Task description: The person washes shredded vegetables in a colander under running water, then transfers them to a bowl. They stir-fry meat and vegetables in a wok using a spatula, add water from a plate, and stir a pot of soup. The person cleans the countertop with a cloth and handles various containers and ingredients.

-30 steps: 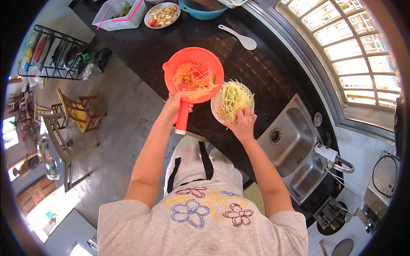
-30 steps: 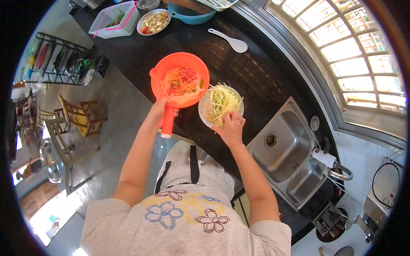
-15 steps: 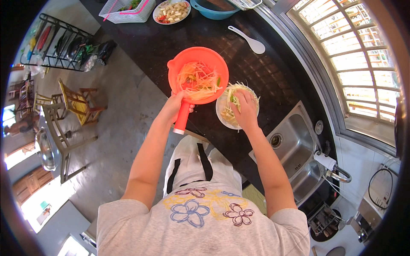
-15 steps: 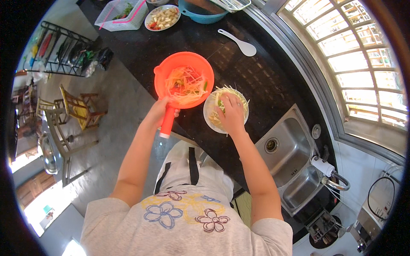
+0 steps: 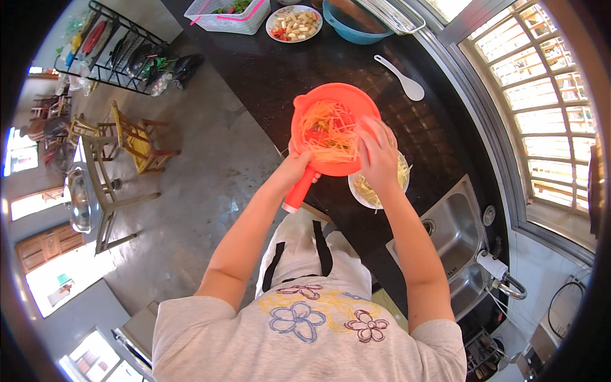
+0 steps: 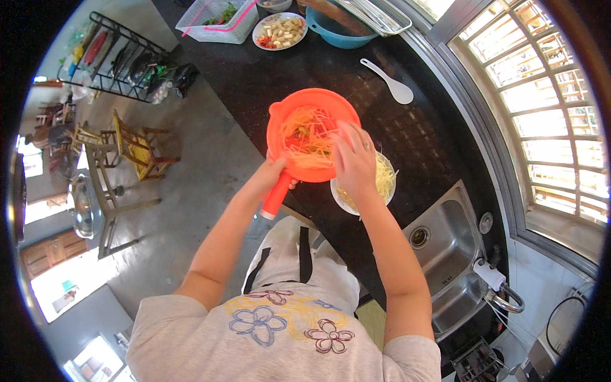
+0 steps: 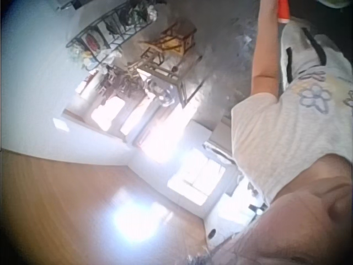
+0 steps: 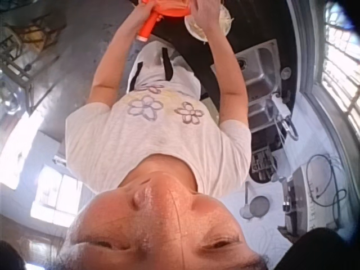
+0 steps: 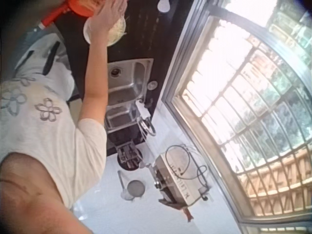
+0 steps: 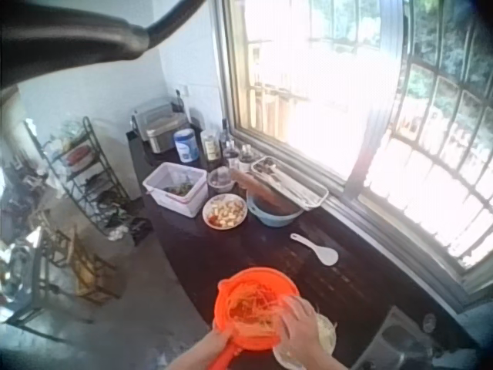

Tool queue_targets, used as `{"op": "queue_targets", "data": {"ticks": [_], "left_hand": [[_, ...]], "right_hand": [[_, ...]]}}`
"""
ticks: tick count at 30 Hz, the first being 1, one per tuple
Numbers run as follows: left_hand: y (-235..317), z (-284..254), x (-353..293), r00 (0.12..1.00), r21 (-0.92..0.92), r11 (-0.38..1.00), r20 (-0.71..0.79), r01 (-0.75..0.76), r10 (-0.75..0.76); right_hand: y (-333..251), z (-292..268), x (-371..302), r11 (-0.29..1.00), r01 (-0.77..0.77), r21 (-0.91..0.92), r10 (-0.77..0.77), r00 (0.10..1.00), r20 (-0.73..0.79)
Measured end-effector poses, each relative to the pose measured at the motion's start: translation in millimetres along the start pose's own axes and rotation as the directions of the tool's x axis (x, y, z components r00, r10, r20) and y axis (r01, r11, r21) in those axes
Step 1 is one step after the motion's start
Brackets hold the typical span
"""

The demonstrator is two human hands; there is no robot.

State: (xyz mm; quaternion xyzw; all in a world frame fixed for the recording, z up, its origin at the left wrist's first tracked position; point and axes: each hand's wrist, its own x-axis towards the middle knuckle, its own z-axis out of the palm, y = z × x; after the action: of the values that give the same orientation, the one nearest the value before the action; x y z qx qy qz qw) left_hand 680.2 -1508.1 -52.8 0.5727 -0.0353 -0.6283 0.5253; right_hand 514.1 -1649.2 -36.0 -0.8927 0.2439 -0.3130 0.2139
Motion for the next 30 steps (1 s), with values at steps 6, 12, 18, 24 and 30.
{"op": "queue_targets", "data": {"ticks": [6, 12, 18, 24, 30], "left_hand": [[15.9, 34.5, -23.6, 0.999, 0.189, 0.981, 0.029, -0.046, 0.041], [15.5, 27.7, -16.1, 0.995, 0.134, 0.99, 0.088, -0.051, 0.039], [4.7, 34.4, -8.0, 0.996, 0.169, 0.985, 0.089, -0.039, 0.024], [1.8, 53.8, -10.9, 0.997, 0.141, 0.987, 0.019, -0.083, 0.081], [-14.3, 60.3, -5.9, 0.997, 0.183, 0.981, 0.061, -0.062, 0.051]], "right_hand": [[1.0, 37.5, 38.8, 0.969, 0.208, -0.132, -0.145, 0.915, 0.377], [-8.3, 15.7, 35.8, 0.921, 0.154, -0.357, 0.105, 0.785, 0.61], [-4.5, 13.0, 21.8, 0.942, -0.079, -0.326, 0.306, 0.603, 0.737], [18.8, 17.6, 3.5, 0.952, -0.295, -0.082, 0.264, 0.654, 0.709], [20.1, 8.5, -3.7, 0.936, -0.351, 0.024, 0.254, 0.722, 0.644]]}}
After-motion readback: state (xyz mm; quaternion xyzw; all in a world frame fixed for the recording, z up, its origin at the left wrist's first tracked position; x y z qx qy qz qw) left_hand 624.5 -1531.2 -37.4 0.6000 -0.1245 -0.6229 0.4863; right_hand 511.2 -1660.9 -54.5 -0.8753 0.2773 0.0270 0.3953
